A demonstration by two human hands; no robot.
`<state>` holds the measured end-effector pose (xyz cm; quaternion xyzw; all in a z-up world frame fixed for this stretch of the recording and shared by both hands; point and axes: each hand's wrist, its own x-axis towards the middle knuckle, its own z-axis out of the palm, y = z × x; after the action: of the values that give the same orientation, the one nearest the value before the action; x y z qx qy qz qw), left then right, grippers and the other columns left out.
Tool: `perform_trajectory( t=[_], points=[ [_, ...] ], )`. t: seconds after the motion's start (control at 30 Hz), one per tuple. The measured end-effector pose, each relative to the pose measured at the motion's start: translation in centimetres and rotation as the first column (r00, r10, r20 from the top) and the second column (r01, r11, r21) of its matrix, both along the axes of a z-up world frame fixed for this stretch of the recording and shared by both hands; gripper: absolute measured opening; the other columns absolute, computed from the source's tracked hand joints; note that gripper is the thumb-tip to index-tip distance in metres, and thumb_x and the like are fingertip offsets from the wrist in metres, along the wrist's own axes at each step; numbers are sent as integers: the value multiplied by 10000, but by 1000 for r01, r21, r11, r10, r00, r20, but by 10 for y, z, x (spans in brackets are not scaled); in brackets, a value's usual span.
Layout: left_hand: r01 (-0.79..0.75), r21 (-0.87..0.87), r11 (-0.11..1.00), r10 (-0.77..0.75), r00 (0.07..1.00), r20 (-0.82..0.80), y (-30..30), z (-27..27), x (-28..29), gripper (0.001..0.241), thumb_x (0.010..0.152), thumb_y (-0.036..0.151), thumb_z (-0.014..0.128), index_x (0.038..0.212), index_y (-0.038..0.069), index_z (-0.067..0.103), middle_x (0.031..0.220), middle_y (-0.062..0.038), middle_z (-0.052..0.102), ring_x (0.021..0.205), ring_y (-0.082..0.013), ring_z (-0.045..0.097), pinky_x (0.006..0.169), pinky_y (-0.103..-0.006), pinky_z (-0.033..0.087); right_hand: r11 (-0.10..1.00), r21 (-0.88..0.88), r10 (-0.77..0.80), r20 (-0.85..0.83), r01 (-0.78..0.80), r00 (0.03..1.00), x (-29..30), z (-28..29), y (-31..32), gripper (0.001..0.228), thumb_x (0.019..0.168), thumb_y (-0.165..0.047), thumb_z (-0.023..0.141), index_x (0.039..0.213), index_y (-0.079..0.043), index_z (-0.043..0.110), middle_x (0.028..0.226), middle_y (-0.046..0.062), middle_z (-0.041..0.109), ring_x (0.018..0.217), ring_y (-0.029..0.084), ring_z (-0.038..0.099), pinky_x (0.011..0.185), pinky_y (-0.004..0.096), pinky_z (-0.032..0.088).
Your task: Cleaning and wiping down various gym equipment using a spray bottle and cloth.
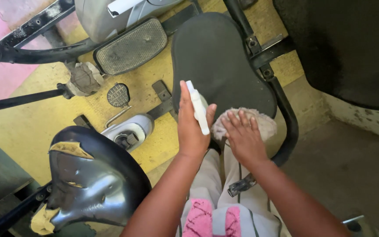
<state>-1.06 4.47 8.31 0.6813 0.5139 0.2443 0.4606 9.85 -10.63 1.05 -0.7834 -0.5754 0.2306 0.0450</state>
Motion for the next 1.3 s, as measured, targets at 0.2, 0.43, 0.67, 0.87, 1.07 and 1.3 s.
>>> perform_trajectory(
  t=[0.2, 0.43, 0.67, 0.87, 1.07, 1.3],
  points=[
    [91, 277, 957, -73, 995, -74, -2, -47, -1, 543, 961, 174, 716, 1434, 13, 503, 1444, -240, 566, 1405, -459, 475, 1251, -525, 314, 995, -5, -101, 208, 105, 973, 60, -42, 57, 630, 1062, -402, 392, 1622, -130, 295, 1667, 155, 280, 1536, 399, 199, 1222, 560, 145],
    [83, 127, 988, -76, 995, -61, -2, -49, -6, 244, 943, 158, 704, 1157, 58, 642, 1214, -119, 662, 1340, -407, 571, 1289, -489, 345, 955, 10, -290, 224, 295, 931, 48, -19, 106, 725, 1002, -447, 476, 1591, -68, 288, 1643, 211, 264, 1506, 433, 175, 1165, 630, 153],
    [84, 73, 994, -79, 994, -70, 3, -43, -1, 245, 863, 109, 734, 1091, 88, 648, 1360, -122, 601, 1479, -489, 337, 1137, -597, 239, 983, 11, 180, 128, -183, 975, -1, -15, -6, 616, 961, -379, 525, 1516, -136, 417, 1588, 118, 428, 1498, 332, 345, 1197, 518, 272],
    [149, 91, 985, -154, 987, 45, 4, -56, -13, 198, 889, 121, 705, 1066, 132, 617, 1321, -77, 616, 1474, -415, 453, 1265, -578, 278, 967, -247, 135, 308, -58, 942, 57, -16, 4, 650, 1028, -436, 445, 1588, -121, 347, 1634, 134, 321, 1519, 324, 255, 1199, 515, 227],
    [157, 56, 986, -157, 988, 2, 5, -50, -11, 214, 853, 99, 722, 1045, 108, 627, 1231, -90, 643, 1474, -430, 432, 1203, -584, 271, 972, 21, -229, 328, 236, 916, 79, -47, 60, 699, 1059, -443, 446, 1626, -63, 294, 1682, 176, 248, 1549, 392, 182, 1220, 566, 147],
    [116, 87, 989, -115, 993, -22, 1, -56, -7, 370, 864, 118, 698, 1223, 80, 613, 1285, -107, 613, 1446, -419, 442, 1157, -582, 308, 888, -403, 295, 124, -224, 947, 30, 8, 31, 818, 983, -483, 545, 1592, -6, 282, 1599, 258, 316, 1479, 391, 280, 1218, 501, 195]
  ],
)
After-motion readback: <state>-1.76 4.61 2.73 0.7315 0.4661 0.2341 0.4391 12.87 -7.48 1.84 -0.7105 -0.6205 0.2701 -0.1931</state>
